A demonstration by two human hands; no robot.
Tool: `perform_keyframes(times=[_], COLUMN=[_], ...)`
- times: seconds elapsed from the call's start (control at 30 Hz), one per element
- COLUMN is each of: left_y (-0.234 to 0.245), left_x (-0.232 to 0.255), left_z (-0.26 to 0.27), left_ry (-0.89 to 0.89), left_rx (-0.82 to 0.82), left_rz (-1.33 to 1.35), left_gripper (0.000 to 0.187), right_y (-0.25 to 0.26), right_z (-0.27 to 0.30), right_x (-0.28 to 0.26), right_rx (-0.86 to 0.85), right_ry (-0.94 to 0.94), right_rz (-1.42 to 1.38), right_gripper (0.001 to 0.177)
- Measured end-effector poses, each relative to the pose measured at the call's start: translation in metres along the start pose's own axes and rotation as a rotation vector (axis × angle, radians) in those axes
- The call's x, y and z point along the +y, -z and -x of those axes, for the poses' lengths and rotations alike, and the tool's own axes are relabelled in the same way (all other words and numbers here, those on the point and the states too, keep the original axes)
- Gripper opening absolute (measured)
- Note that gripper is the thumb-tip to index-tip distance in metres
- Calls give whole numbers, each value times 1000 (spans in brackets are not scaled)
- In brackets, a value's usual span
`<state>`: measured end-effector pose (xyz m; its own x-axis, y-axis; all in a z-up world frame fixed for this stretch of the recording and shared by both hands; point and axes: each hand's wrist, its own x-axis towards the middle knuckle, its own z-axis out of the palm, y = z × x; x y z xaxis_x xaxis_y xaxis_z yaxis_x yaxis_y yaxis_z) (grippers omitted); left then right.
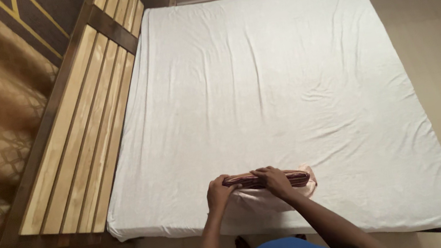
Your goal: The person folds a pillowcase by placing it on a bed and folding the sides toward the center.
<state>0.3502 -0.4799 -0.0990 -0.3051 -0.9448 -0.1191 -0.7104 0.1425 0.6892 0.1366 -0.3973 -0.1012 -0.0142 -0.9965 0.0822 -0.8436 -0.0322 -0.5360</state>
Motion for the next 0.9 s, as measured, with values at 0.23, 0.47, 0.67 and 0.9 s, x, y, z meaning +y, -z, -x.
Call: perform_keyframes(times=[0.23,0.47,0.67,0.9], left_y=[13,21,21,9], left_x=[-16,-13,-9,-3], left_z=[11,7,3,1], left_ry=[89,116,-142,-197], left_rx=[-63,15,180,112], left_rz=[92,93,104,175], left_gripper=[66,75,69,49], right_y=[-1,11,58,128], right_z=[0,-9,-25,-37], right_x=[1,7,-8,-44], right_rx=[-43,119,207,446], right_ry=[-29,20,67,203], right_rz=[-59,-146,-83,95], right_gripper=[37,35,32,17])
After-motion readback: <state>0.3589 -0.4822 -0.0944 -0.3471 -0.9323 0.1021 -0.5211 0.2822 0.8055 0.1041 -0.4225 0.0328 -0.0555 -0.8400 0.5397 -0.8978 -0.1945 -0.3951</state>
